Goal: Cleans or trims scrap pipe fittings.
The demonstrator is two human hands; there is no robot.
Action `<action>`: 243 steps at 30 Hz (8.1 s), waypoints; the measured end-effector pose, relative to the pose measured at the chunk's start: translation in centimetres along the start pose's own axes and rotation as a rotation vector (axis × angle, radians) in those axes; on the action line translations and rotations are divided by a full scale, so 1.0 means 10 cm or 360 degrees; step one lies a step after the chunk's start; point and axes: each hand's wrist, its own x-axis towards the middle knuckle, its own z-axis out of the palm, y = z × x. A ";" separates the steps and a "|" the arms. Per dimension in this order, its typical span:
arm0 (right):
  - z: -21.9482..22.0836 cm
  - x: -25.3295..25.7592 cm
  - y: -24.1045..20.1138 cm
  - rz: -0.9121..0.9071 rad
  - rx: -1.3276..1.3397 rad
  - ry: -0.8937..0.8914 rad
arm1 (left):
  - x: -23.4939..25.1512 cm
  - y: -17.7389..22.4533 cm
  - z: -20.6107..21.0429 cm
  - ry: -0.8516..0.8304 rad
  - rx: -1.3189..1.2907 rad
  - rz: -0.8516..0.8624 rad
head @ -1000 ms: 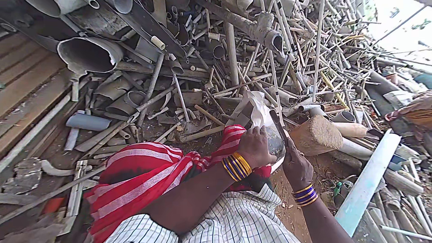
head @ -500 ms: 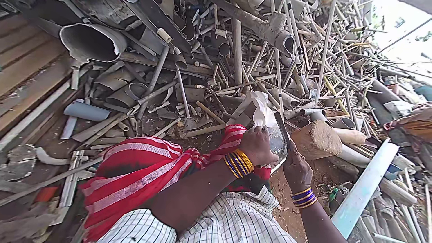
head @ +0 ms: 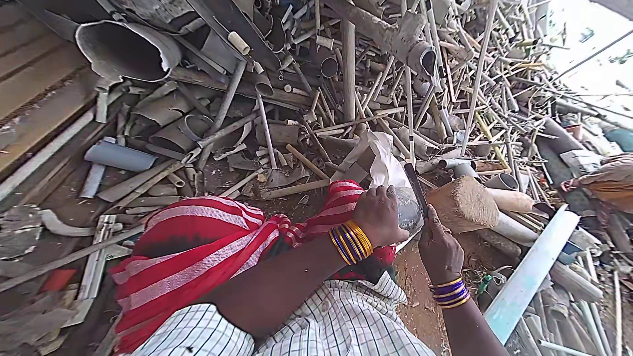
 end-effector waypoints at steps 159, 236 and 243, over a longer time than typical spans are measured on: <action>0.06 0.29 -0.19 0.0716 0.0442 -0.0560 | 0.55 0.12 -0.30 -0.0209 0.0224 -0.0172; 0.13 0.32 -0.13 0.0337 0.0325 -0.0211 | 0.57 0.03 -0.28 -0.0228 0.0193 -0.0108; 0.19 0.36 -0.07 0.0261 0.0269 -0.0160 | 0.55 0.05 -0.28 -0.0210 0.0222 -0.0105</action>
